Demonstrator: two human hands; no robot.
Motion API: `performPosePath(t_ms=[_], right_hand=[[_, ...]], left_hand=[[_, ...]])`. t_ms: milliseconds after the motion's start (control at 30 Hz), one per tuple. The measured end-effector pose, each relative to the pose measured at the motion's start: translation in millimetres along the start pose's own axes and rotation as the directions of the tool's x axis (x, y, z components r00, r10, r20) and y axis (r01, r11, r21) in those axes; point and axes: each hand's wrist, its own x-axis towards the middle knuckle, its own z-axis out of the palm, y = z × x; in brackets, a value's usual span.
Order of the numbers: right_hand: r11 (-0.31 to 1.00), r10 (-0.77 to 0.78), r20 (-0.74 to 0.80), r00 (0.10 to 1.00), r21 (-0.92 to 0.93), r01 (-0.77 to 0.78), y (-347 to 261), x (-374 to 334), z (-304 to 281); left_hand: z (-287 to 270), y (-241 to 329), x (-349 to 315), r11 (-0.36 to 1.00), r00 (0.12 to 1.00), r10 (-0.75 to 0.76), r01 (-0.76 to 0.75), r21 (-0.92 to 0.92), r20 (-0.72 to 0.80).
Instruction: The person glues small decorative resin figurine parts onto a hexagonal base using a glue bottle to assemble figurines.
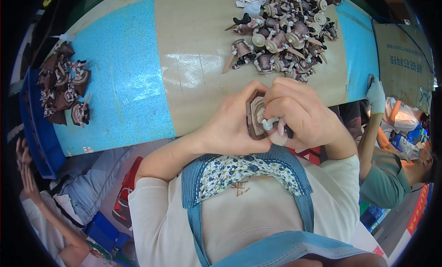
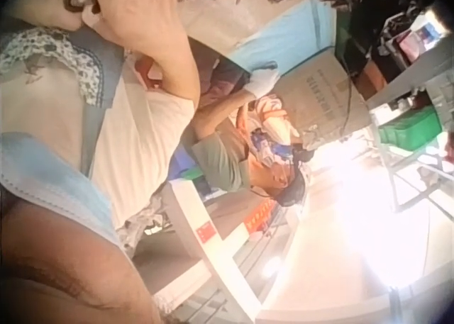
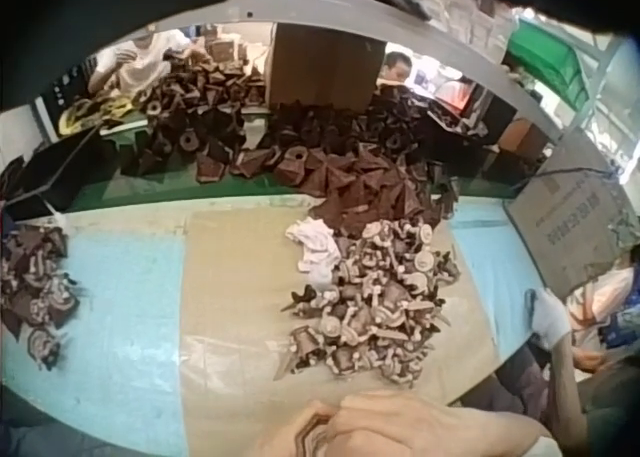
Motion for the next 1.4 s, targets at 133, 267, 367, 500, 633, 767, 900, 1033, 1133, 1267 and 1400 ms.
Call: performPosePath(t_ms=[133, 267, 367, 500, 633, 767, 900, 1033, 1133, 1267, 1400], right_hand=[[0.997, 0.06, -0.06, 0.996, 0.058, -0.056, 2.3, 2.9, -2.0], [0.962, 0.228, -0.056, 0.972, 0.166, -0.216, 2.6, 8.6, -25.8], [0.991, 0.044, 0.057, 0.997, 0.12, -0.051, 11.9, 13.7, -34.6], [0.989, -0.135, -0.021, 0.991, 0.061, 0.136, 31.7, 13.0, -19.2], [0.971, 0.206, -0.421, 0.883, -0.027, -0.239, 45.5, 2.3, -2.5], [0.942, 0.162, -0.401, 0.902, -0.209, -0.262, 54.4, 9.0, 12.0], [0.884, 0.119, -0.489, 0.864, -0.345, -0.317, 62.6, 21.0, 9.4], [0.644, 0.222, -0.476, 0.851, -0.584, -0.494, 91.3, 39.1, -18.9], [0.577, 0.396, -0.323, 0.86, -0.64, -0.507, 112.3, 57.2, -30.8], [0.564, 0.49, -0.245, 0.837, -0.643, -0.518, 119.8, 68.5, -27.3], [0.561, 0.497, -0.231, 0.836, -0.649, -0.513, 119.3, 65.2, -27.2]], left_hand=[[-3.8, -4.5, 7.4, 0.979, 0.998, 0.059, -0.056, -0.195, 0.007], [-6.3, 1.7, 9.5, 0.856, 0.998, -0.031, 0.054, -0.514, 0.053], [-18.9, -9.1, 6.7, 0.771, 0.966, -0.063, 0.206, -0.603, 0.25], [-40.3, -11.3, -5.3, 0.788, 0.959, -0.077, 0.225, -0.573, 0.271], [-101.9, 9.8, -36.7, 0.933, 0.96, -0.075, 0.163, 0.32, -0.27], [-151.1, 16.8, -69.0, 0.276, 0.725, 0.274, 0.57, 0.774, -0.631], [-146.7, 19.9, -30.4, 0.21, 0.745, 0.49, 0.404, 0.89, -0.453], [-144.7, 29.8, 47.4, 0.357, 0.858, 0.436, 0.113, 0.927, -0.272], [-162.7, 19.7, 113.6, 0.411, 0.894, 0.419, -0.031, 0.911, -0.159], [-194.8, -3.0, 200.0, 0.352, 0.857, 0.488, -0.017, 0.936, -0.168], [-206.1, -17.3, 278.5, 0.018, 0.754, 0.654, 0.057, 0.998, -0.055]])
